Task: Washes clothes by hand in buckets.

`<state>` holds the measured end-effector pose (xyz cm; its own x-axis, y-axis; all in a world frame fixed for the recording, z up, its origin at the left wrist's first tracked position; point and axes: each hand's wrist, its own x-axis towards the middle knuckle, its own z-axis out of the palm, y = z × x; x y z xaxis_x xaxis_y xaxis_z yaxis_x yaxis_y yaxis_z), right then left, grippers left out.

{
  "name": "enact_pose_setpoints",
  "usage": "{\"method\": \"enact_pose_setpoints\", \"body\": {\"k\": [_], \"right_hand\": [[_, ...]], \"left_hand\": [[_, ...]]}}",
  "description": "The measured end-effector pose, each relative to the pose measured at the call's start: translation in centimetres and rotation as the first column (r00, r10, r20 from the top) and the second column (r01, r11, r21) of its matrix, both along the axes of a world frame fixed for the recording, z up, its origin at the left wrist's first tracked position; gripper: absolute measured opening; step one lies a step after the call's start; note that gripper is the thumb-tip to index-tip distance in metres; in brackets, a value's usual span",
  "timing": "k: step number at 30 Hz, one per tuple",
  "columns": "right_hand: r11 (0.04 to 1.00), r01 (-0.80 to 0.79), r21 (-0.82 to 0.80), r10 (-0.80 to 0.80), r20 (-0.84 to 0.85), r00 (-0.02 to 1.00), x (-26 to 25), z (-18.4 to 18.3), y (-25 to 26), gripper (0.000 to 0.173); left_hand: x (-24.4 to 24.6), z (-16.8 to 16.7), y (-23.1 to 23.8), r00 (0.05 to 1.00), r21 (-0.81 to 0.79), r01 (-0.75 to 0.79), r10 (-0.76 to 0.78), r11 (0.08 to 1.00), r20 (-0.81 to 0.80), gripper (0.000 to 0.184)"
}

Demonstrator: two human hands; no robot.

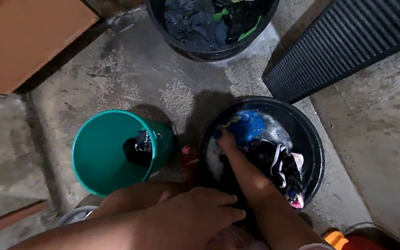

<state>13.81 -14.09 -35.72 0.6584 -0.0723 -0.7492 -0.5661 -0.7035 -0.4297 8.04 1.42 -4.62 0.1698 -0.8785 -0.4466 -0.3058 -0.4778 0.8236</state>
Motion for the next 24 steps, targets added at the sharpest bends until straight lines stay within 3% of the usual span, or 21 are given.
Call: {"method": "enact_pose_setpoints", "body": {"k": [1,3,5,8,10,12,14,15,17,20,22,24], "right_hand": [[0.972,0.161,0.172,-0.151,-0.066,0.986,0.0,0.8,-0.5,0.060],[0.767,0.481,0.424,-0.430,-0.217,0.876,-0.8,3.2,-1.8,0.063],[0.589,0.610,0.531,-0.544,-0.298,0.784,-1.5,6.7,-3.8,0.056],[0.448,0.654,0.610,-0.612,-0.323,0.721,-1.7,11.3,-8.7,0.036],[0.462,0.593,0.659,-0.623,-0.235,0.746,-1.3,10.9,-13.0,0.033],[0.639,0.562,0.526,-0.638,-0.046,0.769,-0.4,9.2,-16.7,0.037],[0.837,0.515,0.182,-0.544,0.189,0.817,0.5,6.4,-18.9,0.047],[0.892,0.452,0.013,-0.438,0.271,0.857,0.5,5.3,-19.1,0.054],[0.940,0.300,-0.160,-0.235,0.332,0.913,-0.2,3.1,-17.1,0.065],[0.980,-0.057,-0.193,0.086,0.148,0.985,-2.1,0.4,-10.3,0.077],[0.912,-0.339,-0.229,0.350,0.007,0.937,-2.5,-0.5,-8.3,0.082],[0.858,-0.456,-0.237,0.476,0.031,0.879,-2.2,-0.5,-10.1,0.082]], "left_hand": [[-0.1,0.2,-0.1,1.000,-0.004,0.005,-0.005,1.000,-0.008,0.052],[-0.3,0.3,-0.1,1.000,-0.003,0.023,-0.023,1.000,0.000,0.053],[-0.5,0.3,-0.1,0.999,-0.011,0.030,-0.030,0.999,0.030,0.055],[-0.6,0.5,-0.2,0.999,0.001,0.034,-0.034,0.999,0.024,0.056],[-0.7,0.6,-0.3,0.999,0.005,0.034,-0.034,0.999,0.035,0.057],[-0.7,0.5,-0.3,0.998,0.017,0.044,-0.045,0.999,0.032,0.058],[-0.8,0.5,-0.5,0.998,0.013,0.050,-0.051,0.999,0.032,0.058],[-0.8,0.5,-0.6,0.998,0.012,0.055,-0.055,0.998,0.029,0.057],[-0.9,0.4,-0.9,0.998,0.004,0.061,-0.061,0.998,0.024,0.056],[-0.6,0.2,-1.6,0.997,0.005,0.070,-0.070,0.998,0.013,0.055],[-0.4,0.1,-2.1,0.998,0.010,0.063,-0.064,0.998,0.017,0.055],[-0.7,-0.2,-2.4,0.997,-0.005,0.064,-0.063,0.998,0.046,0.056]]}}
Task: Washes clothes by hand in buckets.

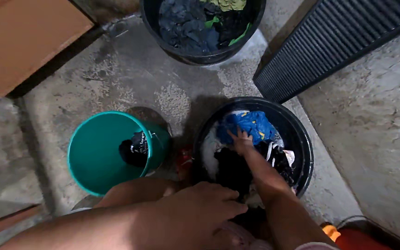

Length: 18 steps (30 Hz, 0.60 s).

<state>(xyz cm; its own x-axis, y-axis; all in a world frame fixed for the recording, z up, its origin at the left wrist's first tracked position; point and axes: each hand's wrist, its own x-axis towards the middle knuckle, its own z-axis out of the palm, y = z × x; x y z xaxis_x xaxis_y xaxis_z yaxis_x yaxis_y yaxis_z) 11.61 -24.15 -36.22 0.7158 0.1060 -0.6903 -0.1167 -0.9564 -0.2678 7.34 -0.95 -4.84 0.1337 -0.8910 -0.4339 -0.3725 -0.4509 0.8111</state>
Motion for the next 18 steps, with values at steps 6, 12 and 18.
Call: {"method": "enact_pose_setpoints", "body": {"k": [6,12,18], "right_hand": [[0.949,0.283,-0.136,-0.279,0.044,0.959,0.2,0.8,-5.5,0.072],[0.554,0.754,0.354,-0.796,-0.042,0.604,-2.4,9.4,-6.1,0.048],[0.522,0.668,0.530,-0.837,0.167,0.522,-5.5,23.9,-9.0,0.035]], "left_hand": [[-2.4,-0.2,0.1,0.999,-0.027,0.008,-0.007,1.000,0.047,0.051],[-1.8,2.8,2.8,0.993,-0.094,-0.072,0.080,0.993,0.082,0.051],[2.1,5.2,14.3,0.650,-0.683,-0.593,0.754,0.426,-0.093,0.030]]}}
